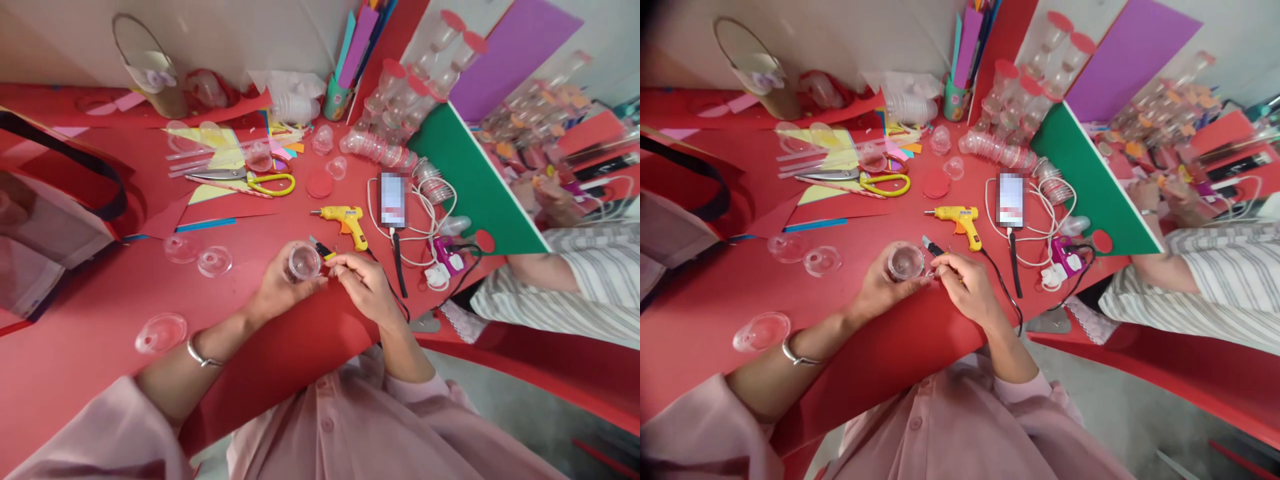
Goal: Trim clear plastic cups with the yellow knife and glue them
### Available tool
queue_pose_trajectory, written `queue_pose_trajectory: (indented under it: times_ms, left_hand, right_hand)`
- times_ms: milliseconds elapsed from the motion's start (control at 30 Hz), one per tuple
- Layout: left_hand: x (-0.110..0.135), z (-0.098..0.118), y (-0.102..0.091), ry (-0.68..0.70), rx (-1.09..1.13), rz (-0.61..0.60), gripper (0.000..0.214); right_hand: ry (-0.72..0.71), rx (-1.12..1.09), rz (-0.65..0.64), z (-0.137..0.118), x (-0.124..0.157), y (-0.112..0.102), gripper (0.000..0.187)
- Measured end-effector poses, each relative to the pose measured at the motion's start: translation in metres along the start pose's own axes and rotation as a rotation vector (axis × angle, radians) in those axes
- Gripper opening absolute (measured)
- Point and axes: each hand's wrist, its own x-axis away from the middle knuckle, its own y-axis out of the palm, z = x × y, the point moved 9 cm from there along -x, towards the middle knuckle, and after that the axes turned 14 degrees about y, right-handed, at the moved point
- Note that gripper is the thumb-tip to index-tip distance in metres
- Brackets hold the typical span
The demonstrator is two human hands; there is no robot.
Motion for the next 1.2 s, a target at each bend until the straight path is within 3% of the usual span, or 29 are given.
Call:
queue_pose_trajectory:
  times_ms: [267, 433, 667, 900, 1067, 1200]
  left_hand:
    - [-0.003, -0.005, -0.002, -0.024, -0.048, 0.015, 0.062]
    - [-0.001, -0.003, -0.004, -0.012, -0.093, 0.029, 0.052]
    - [-0.001, -0.001, -0.004, 0.013, -0.121, 0.032, 0.044]
    - [0.000, -0.004, -0.008, 0.011, -0.171, 0.038, 0.047]
    - [0.000, -0.007, -0.008, 0.005, -0.203, 0.018, 0.052]
    - [0.000, -0.004, -0.006, -0.001, -0.159, 0.010, 0.057]
  right_hand:
    - [0.034, -0.123, -0.076, 0.013, 0.004, 0.015, 0.024]
    - [0.072, -0.237, -0.096, 0.019, 0.008, 0.019, 0.026]
    - [0.029, -0.178, -0.074, 0.013, 0.010, 0.018, 0.031]
    - [-0.065, -0.009, 0.185, 0.003, 0.017, 0.000, 0.017]
    - [-0.101, 0.126, 0.333, 0.001, 0.018, -0.003, 0.038]
    - [-0.122, 0.136, 0.318, -0.005, 0.016, -0.005, 0.029]
